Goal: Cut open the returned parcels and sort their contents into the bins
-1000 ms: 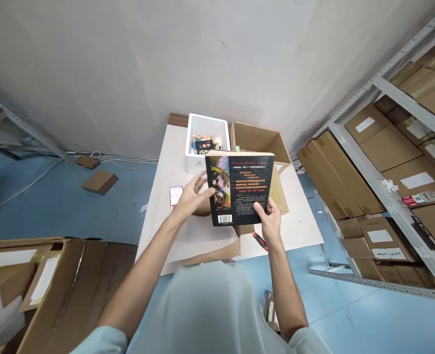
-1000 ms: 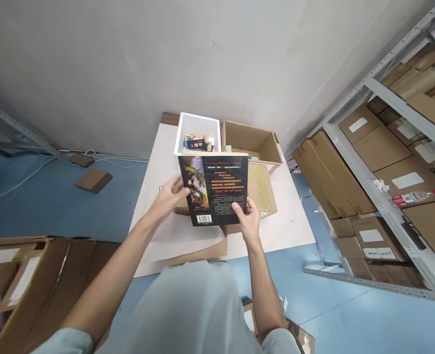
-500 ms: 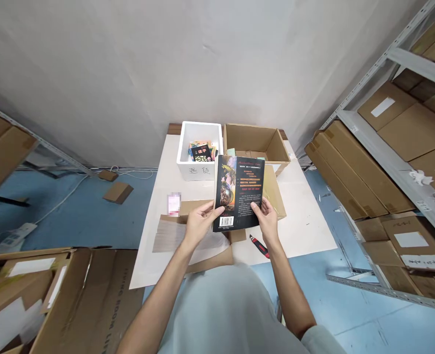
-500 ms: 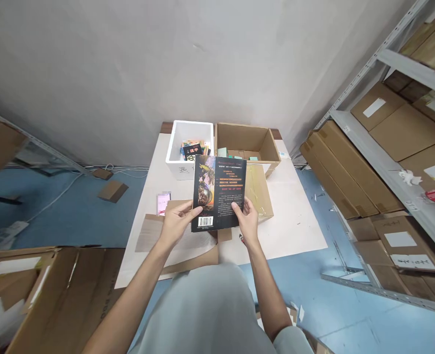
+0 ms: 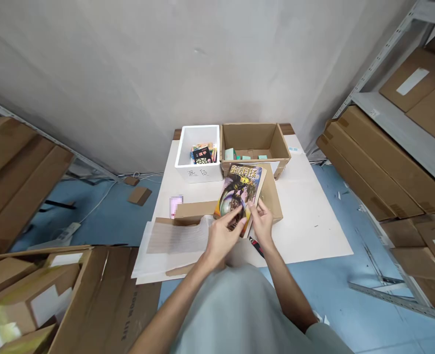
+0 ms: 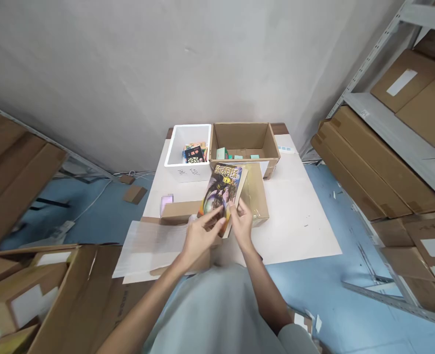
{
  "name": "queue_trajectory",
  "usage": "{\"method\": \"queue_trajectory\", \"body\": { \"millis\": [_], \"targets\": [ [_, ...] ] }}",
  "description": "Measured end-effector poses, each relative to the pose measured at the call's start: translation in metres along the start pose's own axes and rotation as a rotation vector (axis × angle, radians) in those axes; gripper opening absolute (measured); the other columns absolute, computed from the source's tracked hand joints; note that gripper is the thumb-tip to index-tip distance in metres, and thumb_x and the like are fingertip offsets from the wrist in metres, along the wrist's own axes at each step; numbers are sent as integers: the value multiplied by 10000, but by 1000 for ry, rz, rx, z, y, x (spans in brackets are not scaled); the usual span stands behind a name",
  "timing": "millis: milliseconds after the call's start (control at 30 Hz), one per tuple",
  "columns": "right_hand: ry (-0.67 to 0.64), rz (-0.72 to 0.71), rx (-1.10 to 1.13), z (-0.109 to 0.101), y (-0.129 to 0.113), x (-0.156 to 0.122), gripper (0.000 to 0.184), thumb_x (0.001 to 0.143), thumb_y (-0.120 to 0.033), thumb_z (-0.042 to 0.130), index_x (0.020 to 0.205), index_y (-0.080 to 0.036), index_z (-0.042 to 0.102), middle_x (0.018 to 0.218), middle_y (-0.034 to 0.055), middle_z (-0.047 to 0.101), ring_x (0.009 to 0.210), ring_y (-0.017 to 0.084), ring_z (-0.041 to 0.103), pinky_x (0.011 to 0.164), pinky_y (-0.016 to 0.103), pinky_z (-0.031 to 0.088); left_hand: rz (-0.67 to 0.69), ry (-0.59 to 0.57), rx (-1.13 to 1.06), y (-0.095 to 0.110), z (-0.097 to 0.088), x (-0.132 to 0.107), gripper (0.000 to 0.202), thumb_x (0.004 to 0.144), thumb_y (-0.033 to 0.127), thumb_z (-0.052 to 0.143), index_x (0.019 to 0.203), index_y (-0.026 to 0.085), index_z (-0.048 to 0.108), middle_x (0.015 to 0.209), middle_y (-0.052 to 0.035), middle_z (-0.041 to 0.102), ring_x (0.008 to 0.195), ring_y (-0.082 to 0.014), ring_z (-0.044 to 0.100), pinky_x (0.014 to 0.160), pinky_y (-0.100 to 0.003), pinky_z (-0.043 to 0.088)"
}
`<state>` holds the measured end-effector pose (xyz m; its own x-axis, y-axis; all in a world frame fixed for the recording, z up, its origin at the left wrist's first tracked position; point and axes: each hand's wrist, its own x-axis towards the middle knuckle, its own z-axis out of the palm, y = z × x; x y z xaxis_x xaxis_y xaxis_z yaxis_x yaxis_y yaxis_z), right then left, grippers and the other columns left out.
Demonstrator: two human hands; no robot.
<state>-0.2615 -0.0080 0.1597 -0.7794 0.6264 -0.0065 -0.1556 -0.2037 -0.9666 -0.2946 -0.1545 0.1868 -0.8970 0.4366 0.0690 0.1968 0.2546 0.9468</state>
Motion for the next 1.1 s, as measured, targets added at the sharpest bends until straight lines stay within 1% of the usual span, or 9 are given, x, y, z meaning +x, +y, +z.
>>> {"method": "queue_trajectory", "body": {
  "millis": [67,167,300,400,600,733,867,1000,1100],
  "targets": [
    [-21,83,68,-18,1,16,616,896,-668,876,1283,-188,857,1320,129,881,1264,329,812,1154,484,661,-96,74,-12,-4,-15,12,619,997,607,819,1498,243,815,1536,-137,787,1440,-388,763,1286,-553,587],
    [-102,179,119,-39,0,33,631,857,-664,902,1296,-210,868,1396,121,864,1319,347,802,1173,505,659,-246,212,-94,-11,-44,26,933,781,717,984,1489,144,784,1540,-239,766,1471,-442,727,1290,-583,563],
    [-236,183,123,-46,-4,37,606,891,-664,881,1333,-250,867,1474,97,837,1409,355,769,1210,508,642,-418,35,-420,-7,-64,26,946,696,767,1030,1368,133,830,1314,-223,864,1288,-423,817,1130,-532,664],
    [-297,171,130,-44,-7,35,605,904,-669,880,1343,-252,873,1440,99,852,1394,366,776,1185,510,655,-410,31,-455,5,-64,19,818,647,715,1079,1224,168,886,1283,-184,879,1243,-417,826,1083,-498,679],
    [-386,161,114,-40,-5,39,571,960,-677,864,1365,-275,872,1412,85,863,1338,334,800,1190,485,645,-315,66,-348,24,-69,12,738,662,659,1090,1198,195,888,1269,-143,885,1262,-407,809,1116,-505,667],
    [-423,102,45,-42,-7,43,579,909,-696,925,1298,-268,893,1350,81,883,1304,325,810,1204,492,631,-217,54,-274,30,-84,15,671,749,653,1046,1222,208,880,1285,-125,877,1272,-384,799,1121,-487,662],
    [-460,23,-17,-49,-18,49,487,871,-684,971,1120,-266,939,1216,80,915,1207,359,850,1178,572,649,-32,9,-92,31,-105,27,510,832,660,990,1075,219,908,1149,-122,879,1126,-358,813,1090,-519,662],
    [-542,-46,8,-49,-30,51,442,864,-673,984,1143,-332,954,1474,68,838,1502,371,727,1363,611,498,235,48,66,26,-116,38,432,893,701,929,976,277,925,1165,-138,884,1316,-388,764,1254,-616,553],
    [-516,-83,4,-42,-31,48,413,821,-656,1021,1101,-361,955,1519,54,812,1568,356,676,1382,611,474,298,79,67,23,-118,40,425,931,723,884,963,301,922,1208,-131,887,1431,-391,716,1295,-639,520]
  ]
}}
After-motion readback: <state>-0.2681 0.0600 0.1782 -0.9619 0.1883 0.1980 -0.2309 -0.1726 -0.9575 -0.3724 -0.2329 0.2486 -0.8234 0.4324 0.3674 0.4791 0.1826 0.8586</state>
